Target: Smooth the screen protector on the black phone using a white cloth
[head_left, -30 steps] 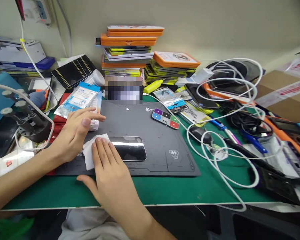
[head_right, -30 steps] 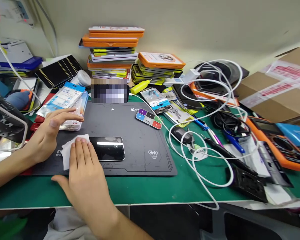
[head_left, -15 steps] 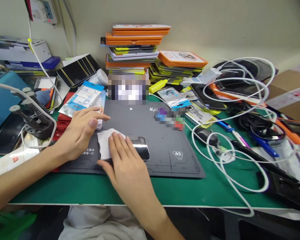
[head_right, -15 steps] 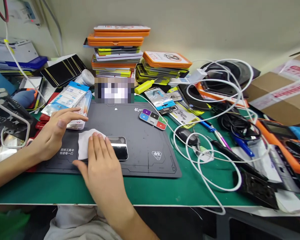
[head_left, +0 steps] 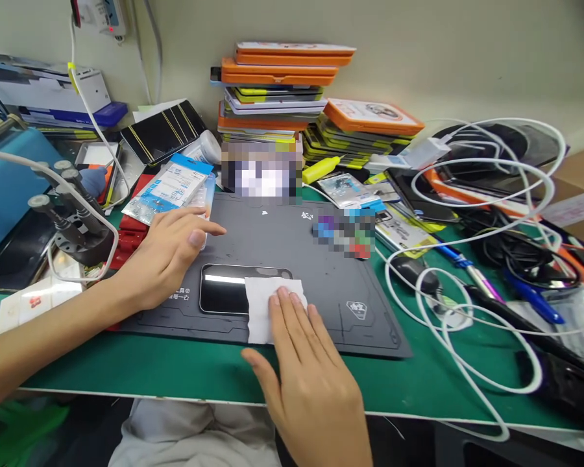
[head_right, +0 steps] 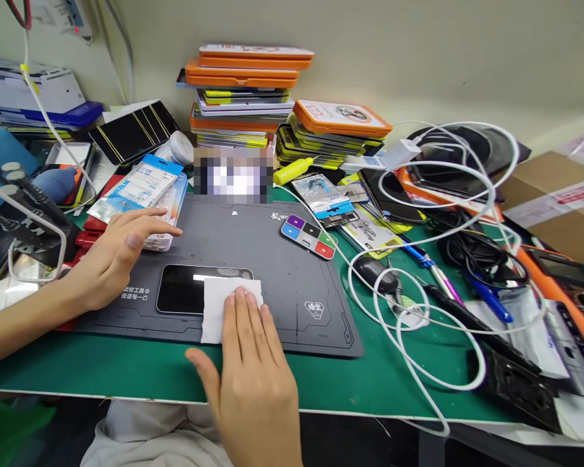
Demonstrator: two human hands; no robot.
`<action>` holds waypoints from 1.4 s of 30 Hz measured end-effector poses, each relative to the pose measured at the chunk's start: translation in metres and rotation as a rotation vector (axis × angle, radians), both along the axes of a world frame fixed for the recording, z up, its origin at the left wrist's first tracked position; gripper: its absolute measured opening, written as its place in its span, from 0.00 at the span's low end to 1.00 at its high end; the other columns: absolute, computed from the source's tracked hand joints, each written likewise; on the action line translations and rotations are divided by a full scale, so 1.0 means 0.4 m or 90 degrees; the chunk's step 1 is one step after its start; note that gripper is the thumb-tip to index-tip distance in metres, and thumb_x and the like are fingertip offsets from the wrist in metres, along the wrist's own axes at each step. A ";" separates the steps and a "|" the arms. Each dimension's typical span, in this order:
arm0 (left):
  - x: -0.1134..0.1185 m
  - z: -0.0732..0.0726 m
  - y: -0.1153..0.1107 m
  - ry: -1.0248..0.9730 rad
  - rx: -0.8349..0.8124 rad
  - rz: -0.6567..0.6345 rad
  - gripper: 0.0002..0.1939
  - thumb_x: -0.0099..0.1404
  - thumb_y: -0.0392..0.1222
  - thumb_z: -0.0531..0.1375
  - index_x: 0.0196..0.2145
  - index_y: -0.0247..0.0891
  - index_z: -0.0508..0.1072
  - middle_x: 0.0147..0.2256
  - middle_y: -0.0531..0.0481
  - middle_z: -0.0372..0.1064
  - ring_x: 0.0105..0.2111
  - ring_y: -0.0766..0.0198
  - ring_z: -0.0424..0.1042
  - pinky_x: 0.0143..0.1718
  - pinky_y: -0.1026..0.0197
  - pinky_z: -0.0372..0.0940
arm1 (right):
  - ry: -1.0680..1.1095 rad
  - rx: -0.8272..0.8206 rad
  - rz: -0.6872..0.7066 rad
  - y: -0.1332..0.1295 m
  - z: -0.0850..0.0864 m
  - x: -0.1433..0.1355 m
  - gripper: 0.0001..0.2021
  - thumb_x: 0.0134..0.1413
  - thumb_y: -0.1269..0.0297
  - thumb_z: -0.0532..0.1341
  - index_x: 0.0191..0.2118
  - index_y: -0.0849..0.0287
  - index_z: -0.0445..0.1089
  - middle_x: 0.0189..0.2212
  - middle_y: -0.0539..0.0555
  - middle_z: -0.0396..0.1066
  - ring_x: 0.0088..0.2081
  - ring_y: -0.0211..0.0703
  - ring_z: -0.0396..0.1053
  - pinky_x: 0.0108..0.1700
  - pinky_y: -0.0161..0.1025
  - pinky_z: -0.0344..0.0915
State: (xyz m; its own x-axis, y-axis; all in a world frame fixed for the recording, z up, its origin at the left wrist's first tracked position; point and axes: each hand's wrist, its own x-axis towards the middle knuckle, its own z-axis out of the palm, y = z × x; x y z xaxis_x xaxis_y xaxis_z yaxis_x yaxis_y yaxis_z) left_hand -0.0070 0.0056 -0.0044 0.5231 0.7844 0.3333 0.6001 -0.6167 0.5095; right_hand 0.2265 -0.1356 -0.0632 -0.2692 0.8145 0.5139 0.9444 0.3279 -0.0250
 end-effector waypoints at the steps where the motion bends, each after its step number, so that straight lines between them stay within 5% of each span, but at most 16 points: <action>1: 0.000 0.000 0.001 -0.002 0.001 0.000 0.35 0.85 0.59 0.33 0.58 0.44 0.76 0.60 0.50 0.76 0.70 0.54 0.62 0.73 0.45 0.52 | 0.001 0.001 -0.006 0.001 0.001 -0.017 0.36 0.78 0.46 0.52 0.68 0.81 0.66 0.68 0.73 0.67 0.68 0.64 0.69 0.70 0.56 0.65; 6: 0.000 0.001 0.004 0.000 -0.010 0.000 0.35 0.84 0.60 0.34 0.58 0.45 0.76 0.60 0.49 0.76 0.71 0.54 0.61 0.73 0.44 0.52 | 0.042 -0.009 0.024 0.007 0.007 -0.081 0.40 0.76 0.41 0.51 0.66 0.82 0.67 0.68 0.73 0.67 0.69 0.65 0.68 0.67 0.57 0.69; 15: -0.002 -0.002 0.007 0.002 -0.009 -0.012 0.33 0.85 0.58 0.35 0.57 0.45 0.76 0.60 0.49 0.76 0.71 0.54 0.61 0.73 0.44 0.52 | 0.010 0.011 -0.019 0.003 -0.006 0.001 0.32 0.78 0.50 0.55 0.68 0.78 0.66 0.68 0.70 0.68 0.68 0.59 0.69 0.71 0.53 0.65; 20: -0.002 0.001 0.009 -0.008 0.004 -0.019 0.35 0.84 0.59 0.34 0.56 0.44 0.77 0.59 0.47 0.76 0.70 0.53 0.63 0.72 0.44 0.52 | 0.044 0.007 -0.023 0.015 -0.005 -0.075 0.40 0.75 0.41 0.54 0.66 0.83 0.67 0.67 0.76 0.67 0.68 0.68 0.69 0.67 0.58 0.71; 31: -0.009 0.007 0.015 -0.007 0.001 0.003 0.34 0.83 0.61 0.35 0.56 0.47 0.77 0.61 0.47 0.75 0.70 0.50 0.63 0.73 0.42 0.51 | 0.103 -0.106 0.113 0.101 0.031 -0.186 0.45 0.71 0.36 0.56 0.70 0.80 0.64 0.71 0.74 0.61 0.73 0.65 0.61 0.77 0.54 0.59; 36: -0.005 0.016 0.015 -0.001 -0.010 -0.002 0.36 0.83 0.63 0.34 0.54 0.47 0.78 0.59 0.47 0.77 0.70 0.49 0.63 0.73 0.41 0.51 | 0.103 -0.110 0.119 0.129 0.031 -0.157 0.43 0.73 0.38 0.55 0.70 0.79 0.63 0.71 0.73 0.61 0.73 0.62 0.62 0.77 0.54 0.59; 42: -0.005 0.011 0.016 0.005 -0.010 -0.010 0.36 0.83 0.63 0.34 0.54 0.47 0.78 0.58 0.49 0.78 0.70 0.50 0.63 0.72 0.40 0.51 | 0.058 -0.066 0.036 0.120 0.014 -0.038 0.38 0.77 0.44 0.51 0.69 0.79 0.64 0.69 0.73 0.65 0.70 0.64 0.67 0.72 0.58 0.66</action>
State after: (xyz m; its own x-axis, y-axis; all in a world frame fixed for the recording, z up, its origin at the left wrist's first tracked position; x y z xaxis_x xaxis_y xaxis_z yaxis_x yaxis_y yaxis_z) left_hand -0.0089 0.0121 0.0000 0.5377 0.7815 0.3166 0.5948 -0.6177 0.5144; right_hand 0.2112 -0.0876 -0.0575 -0.2723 0.8491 0.4526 0.9169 0.3716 -0.1455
